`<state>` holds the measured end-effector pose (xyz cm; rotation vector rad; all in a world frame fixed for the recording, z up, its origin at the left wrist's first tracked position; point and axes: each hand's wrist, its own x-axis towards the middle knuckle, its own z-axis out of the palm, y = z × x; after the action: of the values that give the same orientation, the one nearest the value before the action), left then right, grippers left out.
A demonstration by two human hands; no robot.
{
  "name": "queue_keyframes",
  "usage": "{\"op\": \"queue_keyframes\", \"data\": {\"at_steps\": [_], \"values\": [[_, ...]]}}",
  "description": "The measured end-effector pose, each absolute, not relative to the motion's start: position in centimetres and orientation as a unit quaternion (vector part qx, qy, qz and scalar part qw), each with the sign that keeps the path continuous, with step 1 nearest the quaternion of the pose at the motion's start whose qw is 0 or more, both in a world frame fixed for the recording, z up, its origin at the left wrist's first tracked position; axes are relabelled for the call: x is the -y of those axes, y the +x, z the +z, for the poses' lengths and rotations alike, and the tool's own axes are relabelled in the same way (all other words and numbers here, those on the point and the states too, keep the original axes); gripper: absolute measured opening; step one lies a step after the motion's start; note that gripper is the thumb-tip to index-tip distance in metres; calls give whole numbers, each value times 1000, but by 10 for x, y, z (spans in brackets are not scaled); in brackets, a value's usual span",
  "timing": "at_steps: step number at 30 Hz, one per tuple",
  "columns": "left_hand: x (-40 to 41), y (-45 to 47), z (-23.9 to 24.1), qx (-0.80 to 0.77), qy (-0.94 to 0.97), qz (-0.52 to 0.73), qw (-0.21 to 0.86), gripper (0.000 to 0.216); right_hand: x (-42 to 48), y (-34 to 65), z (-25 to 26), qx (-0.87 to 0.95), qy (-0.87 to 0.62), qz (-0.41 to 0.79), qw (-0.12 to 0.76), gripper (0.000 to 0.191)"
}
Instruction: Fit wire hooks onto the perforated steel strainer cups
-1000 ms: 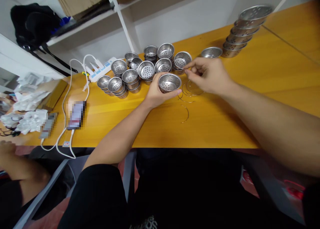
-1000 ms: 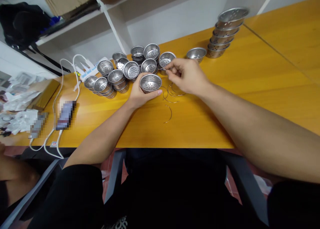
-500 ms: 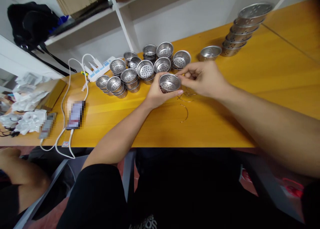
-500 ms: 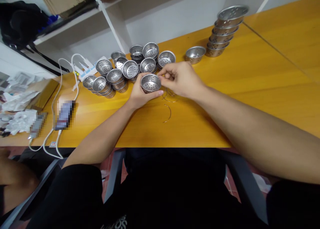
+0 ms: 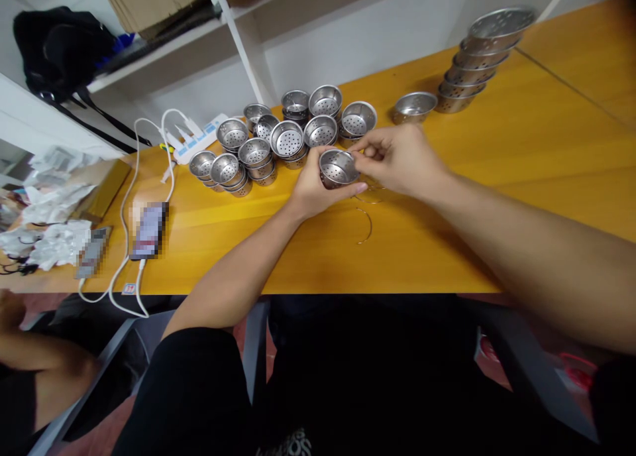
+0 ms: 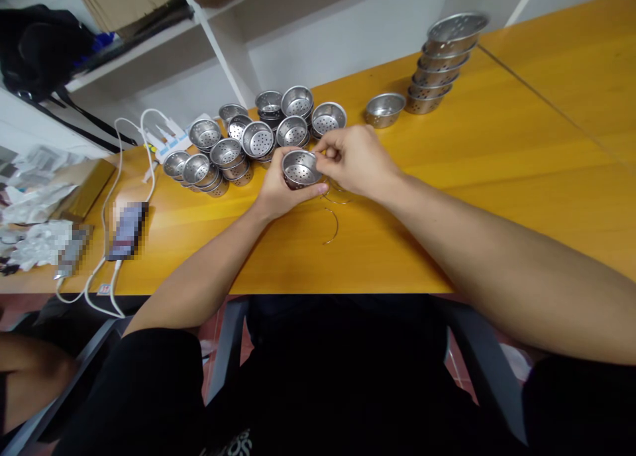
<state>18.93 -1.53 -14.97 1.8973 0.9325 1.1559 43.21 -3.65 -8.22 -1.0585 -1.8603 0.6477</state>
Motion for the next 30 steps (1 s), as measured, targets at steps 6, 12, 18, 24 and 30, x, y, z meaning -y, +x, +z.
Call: {"op": "queue_keyframes", "data": {"at_steps": [6,12,18,24,30], "values": [[17,189,-151,-357,740,448,353,102,40,427,-80,735,-414,285,456,6],[10,180,-145,-357,718,436,408,105,39,435,-73,741,-328,361,462,54],[7,178,-147,-349,710,432,434,105,36,447,-68,744,-303,436,405,70],[3,183,-155,-317,750,433,387,96,41,439,-64,726,-279,486,399,71],[5,187,-148,-337,753,442,352,83,37,440,-64,727,-287,480,398,69]]}}
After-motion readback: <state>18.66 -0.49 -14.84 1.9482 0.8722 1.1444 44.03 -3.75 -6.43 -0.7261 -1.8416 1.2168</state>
